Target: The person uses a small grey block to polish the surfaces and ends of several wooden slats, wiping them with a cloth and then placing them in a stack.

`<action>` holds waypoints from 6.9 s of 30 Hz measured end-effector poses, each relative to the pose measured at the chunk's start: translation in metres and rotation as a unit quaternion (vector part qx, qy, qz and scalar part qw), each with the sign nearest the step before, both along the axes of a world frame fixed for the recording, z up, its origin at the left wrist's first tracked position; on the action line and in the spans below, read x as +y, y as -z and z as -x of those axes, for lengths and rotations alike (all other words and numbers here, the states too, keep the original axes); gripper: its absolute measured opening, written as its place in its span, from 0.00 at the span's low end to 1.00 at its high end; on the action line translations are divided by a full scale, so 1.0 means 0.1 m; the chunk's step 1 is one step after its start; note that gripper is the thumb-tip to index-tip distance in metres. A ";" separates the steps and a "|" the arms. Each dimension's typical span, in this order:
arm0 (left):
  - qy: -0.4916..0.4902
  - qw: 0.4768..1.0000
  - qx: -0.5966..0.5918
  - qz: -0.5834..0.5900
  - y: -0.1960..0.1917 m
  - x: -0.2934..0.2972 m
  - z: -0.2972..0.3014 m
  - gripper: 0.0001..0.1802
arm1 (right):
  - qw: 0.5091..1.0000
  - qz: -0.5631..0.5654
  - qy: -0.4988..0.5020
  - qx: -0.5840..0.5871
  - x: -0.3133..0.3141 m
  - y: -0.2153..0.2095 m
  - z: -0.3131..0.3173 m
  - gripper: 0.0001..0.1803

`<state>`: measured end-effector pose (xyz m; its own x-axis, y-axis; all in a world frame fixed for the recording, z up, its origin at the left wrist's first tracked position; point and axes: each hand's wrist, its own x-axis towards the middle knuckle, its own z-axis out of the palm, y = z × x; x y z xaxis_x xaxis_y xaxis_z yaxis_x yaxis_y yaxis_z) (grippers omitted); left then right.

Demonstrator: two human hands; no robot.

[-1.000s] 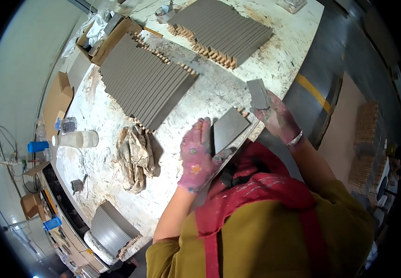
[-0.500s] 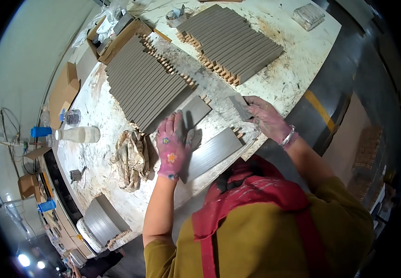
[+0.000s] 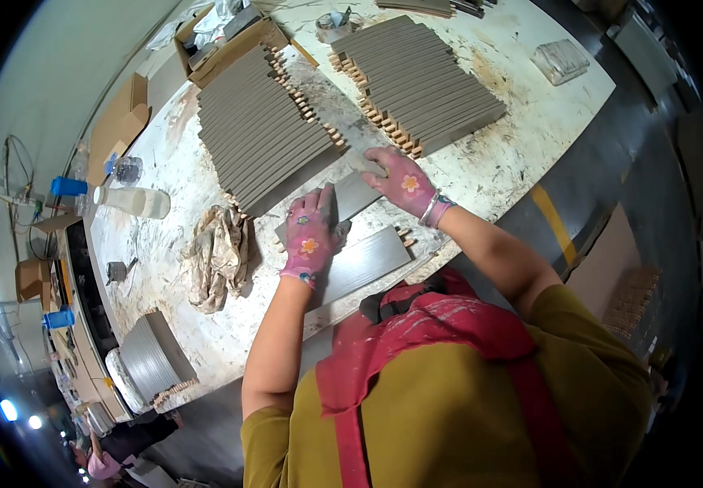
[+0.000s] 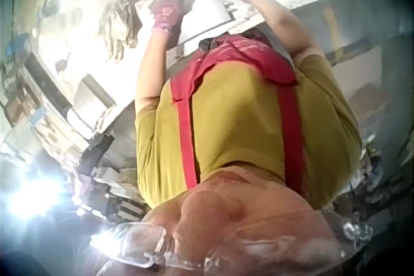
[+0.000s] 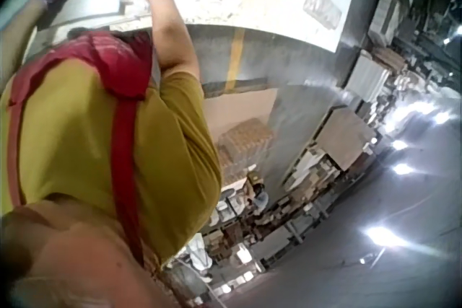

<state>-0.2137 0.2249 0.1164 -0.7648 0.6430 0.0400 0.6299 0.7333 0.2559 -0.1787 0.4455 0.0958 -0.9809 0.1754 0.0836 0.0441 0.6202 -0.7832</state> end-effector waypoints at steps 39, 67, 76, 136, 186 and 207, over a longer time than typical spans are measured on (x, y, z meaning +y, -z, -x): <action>0.070 0.985 0.063 -0.142 -0.05 -0.26 -1.02 0.20 | 0.949 -0.089 -0.300 -0.027 -0.86 -1.19 -0.25 0.23; 0.070 0.989 0.084 -0.095 -0.41 -0.31 -0.90 0.41 | 0.981 -0.085 -0.147 0.097 -0.09 -0.91 -0.16 0.20; 0.086 0.988 -0.117 -0.049 -1.10 -0.30 -0.75 0.33 | 0.989 0.091 0.006 0.113 0.46 -0.92 -0.86 0.21; 0.165 0.961 -0.138 -0.176 -0.06 -0.73 -0.28 0.19 | 0.942 -0.161 -0.251 0.153 -0.72 -0.83 -1.03 0.27; -0.033 0.238 -0.787 -0.569 -0.58 -0.98 -0.50 0.34 | 0.903 -0.343 -0.111 0.235 -1.06 -1.51 -0.38 0.22; 0.089 0.346 -0.787 -0.503 -1.11 -1.26 -0.21 0.45 | 0.973 0.059 0.077 0.207 -0.29 -1.03 -0.96 0.21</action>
<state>-0.1924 0.0987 0.2274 -0.2996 0.9519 -0.0641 -0.8580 -0.2395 0.4545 -0.0830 0.4166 0.1991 -0.8280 0.3511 0.4371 -0.2054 0.5356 -0.8191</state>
